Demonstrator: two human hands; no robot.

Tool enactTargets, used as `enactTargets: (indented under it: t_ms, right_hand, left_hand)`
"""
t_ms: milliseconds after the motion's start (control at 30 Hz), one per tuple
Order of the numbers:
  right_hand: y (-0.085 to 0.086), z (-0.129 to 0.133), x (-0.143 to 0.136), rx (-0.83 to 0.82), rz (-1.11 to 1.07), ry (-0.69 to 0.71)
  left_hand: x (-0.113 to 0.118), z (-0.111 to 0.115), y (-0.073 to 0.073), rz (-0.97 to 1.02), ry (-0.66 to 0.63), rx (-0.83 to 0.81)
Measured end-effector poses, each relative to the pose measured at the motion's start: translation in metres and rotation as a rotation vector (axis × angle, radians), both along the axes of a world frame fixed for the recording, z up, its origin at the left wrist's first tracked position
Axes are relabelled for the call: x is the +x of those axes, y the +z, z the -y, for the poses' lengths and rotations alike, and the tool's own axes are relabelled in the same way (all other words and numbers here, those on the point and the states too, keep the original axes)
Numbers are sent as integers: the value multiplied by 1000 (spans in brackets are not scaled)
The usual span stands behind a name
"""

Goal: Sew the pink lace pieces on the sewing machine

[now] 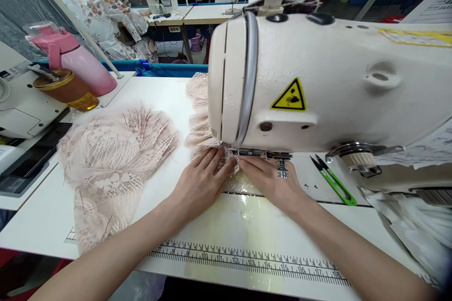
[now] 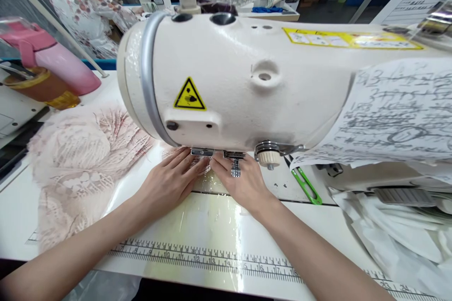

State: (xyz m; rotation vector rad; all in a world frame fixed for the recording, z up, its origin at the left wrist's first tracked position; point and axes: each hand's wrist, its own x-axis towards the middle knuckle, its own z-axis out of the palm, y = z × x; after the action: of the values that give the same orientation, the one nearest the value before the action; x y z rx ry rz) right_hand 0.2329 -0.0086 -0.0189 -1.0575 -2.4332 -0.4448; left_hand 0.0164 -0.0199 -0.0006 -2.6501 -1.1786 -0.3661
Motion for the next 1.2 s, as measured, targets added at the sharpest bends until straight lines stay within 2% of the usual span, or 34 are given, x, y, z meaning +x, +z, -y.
enactTargets:
  t_ms: [167, 367, 500, 733, 933, 1200]
  right_hand:
    - [-2, -2, -1, 2, -38, 7]
    - [3, 3, -1, 7, -131, 32]
    - [4, 7, -1, -116, -176, 47]
    - [2, 8, -3, -270, -220, 50]
    - [-1, 9, -5, -231, -197, 18]
    - [-5, 9, -9, -176, -146, -53]
  left_hand:
    - [1, -1, 0, 10, 15, 11]
    - [-2, 0, -2, 23, -121, 76]
    - [-4, 0, -5, 32, -132, 106]
    - [-6, 0, -3, 54, -111, 40]
    - [-5, -2, -2, 35, -86, 58]
    - [-4, -3, -3, 49, -28, 0]
